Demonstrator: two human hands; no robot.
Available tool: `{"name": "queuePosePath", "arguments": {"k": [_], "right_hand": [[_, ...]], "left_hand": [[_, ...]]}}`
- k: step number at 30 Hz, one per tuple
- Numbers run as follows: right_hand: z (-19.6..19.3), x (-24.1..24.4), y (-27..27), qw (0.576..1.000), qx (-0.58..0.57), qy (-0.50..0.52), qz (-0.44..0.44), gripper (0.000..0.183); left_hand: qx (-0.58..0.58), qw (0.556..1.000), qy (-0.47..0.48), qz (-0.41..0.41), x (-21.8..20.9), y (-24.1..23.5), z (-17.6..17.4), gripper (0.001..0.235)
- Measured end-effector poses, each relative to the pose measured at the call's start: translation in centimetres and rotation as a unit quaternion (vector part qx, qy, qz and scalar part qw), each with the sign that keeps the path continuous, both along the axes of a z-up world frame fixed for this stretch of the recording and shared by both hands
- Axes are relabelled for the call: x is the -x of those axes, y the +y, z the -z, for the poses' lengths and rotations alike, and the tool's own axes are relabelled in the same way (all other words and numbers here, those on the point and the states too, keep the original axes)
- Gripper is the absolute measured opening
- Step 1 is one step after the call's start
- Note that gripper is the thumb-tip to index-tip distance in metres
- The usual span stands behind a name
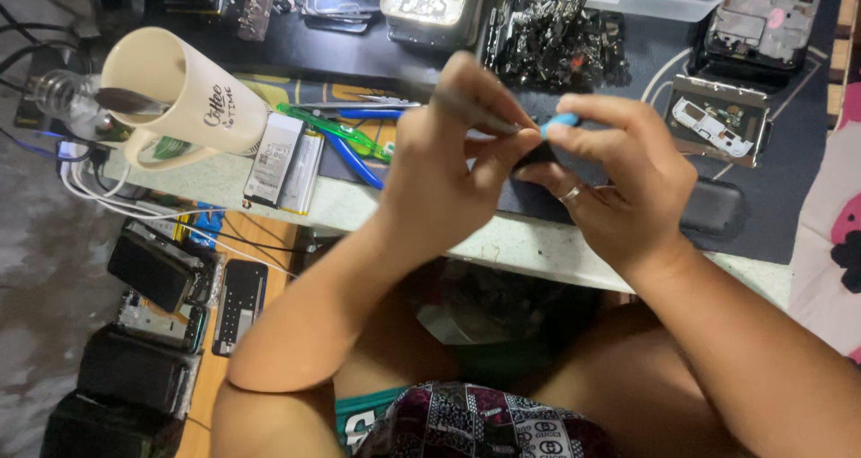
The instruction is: The person disassembles a light blue mobile phone using a metal tool, removing the back cover and internal components. They then pick up a black and green mobile phone and begin prying it open.
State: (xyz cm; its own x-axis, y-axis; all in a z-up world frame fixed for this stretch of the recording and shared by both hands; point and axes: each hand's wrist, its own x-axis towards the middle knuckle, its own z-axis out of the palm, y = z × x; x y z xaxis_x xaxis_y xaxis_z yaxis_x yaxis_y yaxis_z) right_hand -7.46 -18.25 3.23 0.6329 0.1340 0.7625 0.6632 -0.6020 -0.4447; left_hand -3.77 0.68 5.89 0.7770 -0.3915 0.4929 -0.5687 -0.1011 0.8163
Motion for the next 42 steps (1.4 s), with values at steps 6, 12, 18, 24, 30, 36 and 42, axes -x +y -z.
{"name": "queuePosePath", "arguments": {"k": [6,12,18,24,30,36,42], "right_hand": [[-0.1,-0.3,0.0,0.998,-0.008,0.054,0.034,0.039],[0.3,0.3,0.0,0.979,-0.109,0.172,0.011,0.038],[0.6,-0.2,-1.3,0.938,-0.231,0.253,-0.049,0.049],[1.5,-1.0,-4.1,0.853,-0.39,0.282,-0.202,0.05],[2.7,-1.8,-4.1,0.724,-0.503,0.364,-0.299,0.047],[3.9,-2.1,-2.8,0.66,-0.547,0.452,-0.247,0.048],[4.5,-2.8,-2.8,0.654,-0.521,0.455,-0.306,0.047]], "left_hand": [[0.159,0.987,-0.004,0.02,1.0,-1.4,5.1,0.023],[0.31,0.941,0.096,0.098,0.5,-1.4,7.3,0.022],[0.002,0.997,-0.047,-0.053,-1.4,3.6,5.8,0.02],[-0.284,0.927,-0.196,-0.149,-2.0,10.3,3.3,0.014],[-0.33,0.902,-0.206,-0.186,-1.6,10.1,3.9,0.012],[-0.068,0.967,-0.195,-0.146,-1.1,6.0,6.2,0.021],[-0.054,0.97,-0.212,-0.104,-1.3,4.2,6.8,0.021]]}}
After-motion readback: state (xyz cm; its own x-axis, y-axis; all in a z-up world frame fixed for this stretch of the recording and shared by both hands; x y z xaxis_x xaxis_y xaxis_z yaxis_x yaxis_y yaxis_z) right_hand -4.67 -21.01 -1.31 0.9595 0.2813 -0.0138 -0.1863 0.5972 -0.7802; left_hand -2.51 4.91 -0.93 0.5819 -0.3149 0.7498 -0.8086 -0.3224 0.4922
